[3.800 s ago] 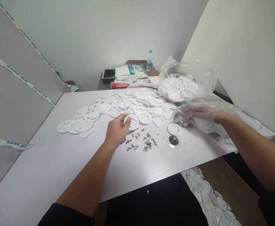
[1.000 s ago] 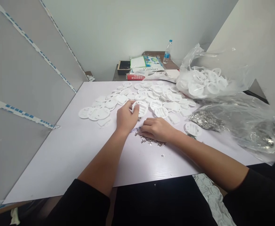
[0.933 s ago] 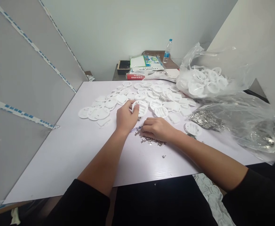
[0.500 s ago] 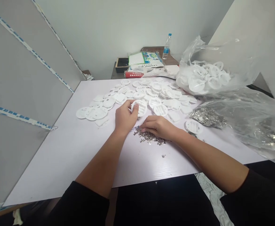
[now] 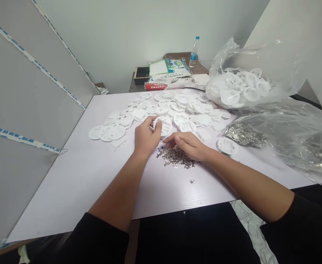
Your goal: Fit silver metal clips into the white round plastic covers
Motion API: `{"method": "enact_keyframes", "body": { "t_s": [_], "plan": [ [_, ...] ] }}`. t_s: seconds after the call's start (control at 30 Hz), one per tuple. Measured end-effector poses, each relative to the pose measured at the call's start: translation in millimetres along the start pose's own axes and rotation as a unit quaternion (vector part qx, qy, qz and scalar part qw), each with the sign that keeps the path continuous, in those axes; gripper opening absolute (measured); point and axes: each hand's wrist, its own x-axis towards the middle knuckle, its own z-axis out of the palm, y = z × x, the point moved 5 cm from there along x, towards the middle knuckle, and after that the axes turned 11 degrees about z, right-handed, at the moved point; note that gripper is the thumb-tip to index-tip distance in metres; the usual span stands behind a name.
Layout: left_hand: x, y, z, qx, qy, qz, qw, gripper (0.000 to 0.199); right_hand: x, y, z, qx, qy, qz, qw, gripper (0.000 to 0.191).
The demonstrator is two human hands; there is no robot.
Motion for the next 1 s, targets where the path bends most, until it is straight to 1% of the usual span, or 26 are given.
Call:
{"method": "enact_keyframes", "body": {
  "t_s": [0.1, 0.17, 0.23, 0.3, 0.33, 0.37, 0.4, 0.43, 0.47, 0.5, 0.53, 0.57, 0.6, 0.7, 0.77, 0.83, 0.87, 1.0],
  "plan": [
    [0, 1, -1.1, -0.004, 0.005, 0.003, 1.000, 0.014, -2, 0, -2, 0.057, -0.011, 0.018, 0.998, 0.051],
    [0, 1, -1.3, -0.007, 0.006, 0.004, 1.000, 0.014, -3, 0, -6, 0.071, -0.002, 0.024, 0.997, 0.050],
    [0, 2, -1.1, -0.009, 0.006, 0.004, 1.000, 0.013, -2, -2, -11, 0.043, 0.022, 0.023, 0.999, 0.046],
    [0, 1, -0.6, -0.009, 0.007, 0.005, 1.000, 0.013, -1, -7, -18, -0.012, 0.049, 0.014, 0.999, 0.036],
    [1, 1, -0.4, -0.009, 0.008, 0.006, 1.000, 0.014, -2, -11, -21, -0.038, 0.045, 0.010, 0.998, 0.030],
    [1, 1, -0.2, -0.011, 0.009, 0.007, 1.000, 0.014, -2, -14, -22, -0.054, 0.019, 0.007, 0.998, 0.025],
    [1, 0, 0.2, -0.013, 0.009, 0.007, 1.000, 0.015, -3, -18, -21, -0.059, -0.035, 0.005, 0.998, 0.022],
    [1, 0, 0.6, -0.017, 0.009, 0.007, 1.000, 0.016, -6, -21, -18, -0.063, -0.111, 0.010, 0.992, 0.021],
    [1, -1, 1.1, -0.020, 0.009, 0.006, 1.000, 0.016, -10, -24, -14, -0.074, -0.193, 0.020, 0.978, 0.020],
    [1, -2, 1.5, -0.023, 0.008, 0.004, 1.000, 0.016, -15, -27, -10, -0.093, -0.255, 0.033, 0.962, 0.023],
    [0, -2, 2.0, -0.025, 0.007, 0.002, 1.000, 0.016, -20, -29, -7, -0.122, -0.297, 0.048, 0.946, 0.026],
    [0, -3, 2.3, -0.027, 0.006, 0.000, 1.000, 0.016, -24, -30, -4, -0.157, -0.325, 0.063, 0.930, 0.028],
    [0, -3, 2.6, -0.028, 0.005, -0.001, 1.000, 0.015, -27, -32, -2, -0.194, -0.340, 0.079, 0.917, 0.029],
    [0, -4, 3.0, -0.028, 0.003, -0.001, 1.000, 0.014, -32, -34, 6, -0.283, -0.349, 0.117, 0.886, 0.025],
    [0, -3, 2.9, -0.025, 0.004, 0.000, 1.000, 0.015, -32, -34, 9, -0.303, -0.349, 0.127, 0.878, 0.023],
    [0, -3, 2.9, -0.022, 0.005, 0.001, 1.000, 0.015, -30, -32, 10, -0.304, -0.337, 0.126, 0.882, 0.022],
    [0, -2, 3.0, -0.020, 0.005, 0.001, 1.000, 0.015, -28, -31, 9, -0.305, -0.321, 0.121, 0.888, 0.021],
    [0, -2, 3.6, -0.028, 0.003, -0.003, 1.000, 0.014, -18, -26, 1, -0.310, -0.220, 0.075, 0.922, 0.018]
  ]
}}
